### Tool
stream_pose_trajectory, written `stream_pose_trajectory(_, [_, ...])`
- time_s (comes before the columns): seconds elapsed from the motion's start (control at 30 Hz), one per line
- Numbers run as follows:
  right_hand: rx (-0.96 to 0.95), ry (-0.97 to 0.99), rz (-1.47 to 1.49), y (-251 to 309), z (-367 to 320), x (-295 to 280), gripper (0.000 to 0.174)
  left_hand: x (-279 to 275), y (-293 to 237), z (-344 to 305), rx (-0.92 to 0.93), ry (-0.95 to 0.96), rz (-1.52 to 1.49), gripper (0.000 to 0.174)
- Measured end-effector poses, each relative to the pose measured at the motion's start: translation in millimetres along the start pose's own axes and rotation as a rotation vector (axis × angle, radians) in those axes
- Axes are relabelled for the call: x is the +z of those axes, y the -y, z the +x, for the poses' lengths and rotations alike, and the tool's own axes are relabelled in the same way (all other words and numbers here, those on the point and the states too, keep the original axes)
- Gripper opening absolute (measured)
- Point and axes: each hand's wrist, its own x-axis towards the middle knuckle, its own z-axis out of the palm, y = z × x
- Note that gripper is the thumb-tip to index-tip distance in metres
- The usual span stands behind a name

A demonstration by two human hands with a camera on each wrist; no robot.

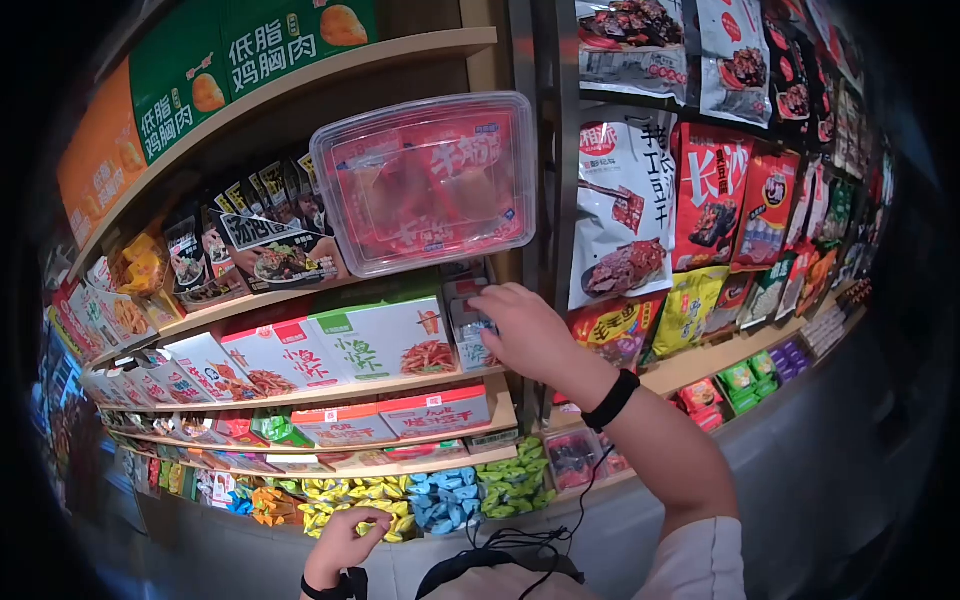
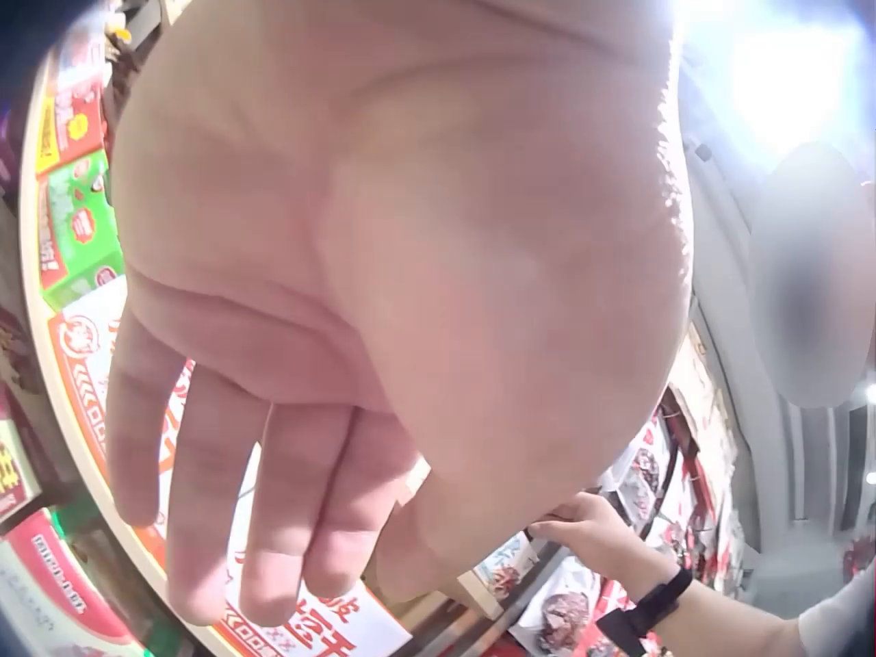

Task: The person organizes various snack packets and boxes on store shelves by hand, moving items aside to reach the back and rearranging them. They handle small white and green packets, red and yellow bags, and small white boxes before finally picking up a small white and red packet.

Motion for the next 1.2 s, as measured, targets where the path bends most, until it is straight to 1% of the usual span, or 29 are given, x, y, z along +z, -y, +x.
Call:
stream_pose_trajectory(0.03, [0.06,0.093,0.013,-4,5,2,0.036,6,4,-1,-0.014,-0.031,0.008,0.022])
stream_pose_trajectory(0.07, [0.027,0.083,0.043,-15,18,3,0.036,17,2,3,-0.033,-0.071,0.02,0.022])
stream_pose_trajectory(0.13, [0.292,0.622,-0.098,-15,38,5,0.043,31,-3,-6,-0.144,-0.17,0.133,0.023])
stream_pose_trajectory(0.17, [0.372,0.735,-0.054,-19,48,11,0.046,39,-2,-9,-0.186,-0.174,0.129,0.026])
stream_pose_trajectory(0.2, [0.35,0.739,-0.048,-24,48,18,0.046,45,-7,-11,-0.198,-0.192,0.126,0.026])
stream_pose_trajectory(0.27, [-0.048,0.275,-0.339,-36,39,39,0.05,58,-21,-21,-0.22,-0.199,-0.013,0.025])
stream_pose_trajectory(0.3, [0.006,0.327,-0.237,-40,44,46,0.056,63,-26,-27,-0.282,-0.191,-0.048,0.026])
stream_pose_trajectory(0.33, [-0.01,0.33,-0.226,-42,46,50,0.056,68,-20,-32,-0.294,-0.206,-0.052,0.026])
stream_pose_trajectory(0.4, [0.03,0.403,-0.396,-38,48,52,0.06,85,-1,-51,-0.324,-0.245,-0.241,0.031])
stream_pose_trajectory(0.43, [0.016,0.408,-0.389,-33,50,49,0.06,89,1,-62,-0.334,-0.256,-0.248,0.031])
stream_pose_trajectory(0.5, [0.061,0.596,-0.345,-30,63,40,0.062,87,3,-70,-0.407,-0.299,-0.149,0.031])
stream_pose_trajectory(0.53, [0.047,0.594,-0.345,-32,64,40,0.062,85,3,-73,-0.408,-0.312,-0.155,0.031])
stream_pose_trajectory(0.6, [-0.062,0.623,-0.434,-37,59,43,0.061,87,-1,-81,-0.507,-0.403,-0.13,0.031])
stream_pose_trajectory(0.63, [-0.027,0.795,-0.415,-42,64,51,0.064,88,-4,-82,-0.54,-0.426,-0.137,0.029])
stream_pose_trajectory(0.67, [-0.036,0.805,-0.413,-46,61,57,0.064,89,-7,-82,-0.55,-0.428,-0.147,0.029])
stream_pose_trajectory(0.73, [-0.071,0.724,-0.327,-51,55,59,0.067,94,-11,-82,-0.552,-0.46,-0.187,0.027])
stream_pose_trajectory(0.77, [-0.077,0.733,-0.326,-53,57,59,0.067,97,-11,-82,-0.529,-0.457,-0.184,0.027])
stream_pose_trajectory(0.83, [0.078,0.915,-0.28,-46,74,46,0.067,100,-10,-82,-0.527,-0.446,-0.182,0.027])
stream_pose_trajectory(0.87, [0.074,0.918,-0.28,-46,78,39,0.067,101,-9,-82,-0.52,-0.432,-0.171,0.027])
stream_pose_trajectory(0.93, [0.079,0.683,-0.12,-53,84,27,0.06,101,-9,-79,-0.509,-0.44,-0.169,0.027])
stream_pose_trajectory(0.97, [0.085,0.768,-0.083,-63,91,29,0.056,101,-10,-78,-0.498,-0.443,-0.161,0.027])
stream_pose_trajectory(1.07, [-0.066,0.731,-0.126,-69,102,21,0.053,99,-19,-74,-0.501,-0.45,-0.152,0.027])
stream_pose_trajectory(1.1, [-0.066,0.729,-0.128,-69,105,18,0.053,100,-18,-73,-0.499,-0.45,-0.151,0.027])
stream_pose_trajectory(1.17, [-0.016,0.769,-0.174,-65,109,15,0.042,105,-14,-74,-0.505,-0.452,-0.185,0.027])
stream_pose_trajectory(1.2, [-0.019,0.769,-0.173,-65,109,14,0.042,107,-13,-75,-0.505,-0.454,-0.185,0.027])
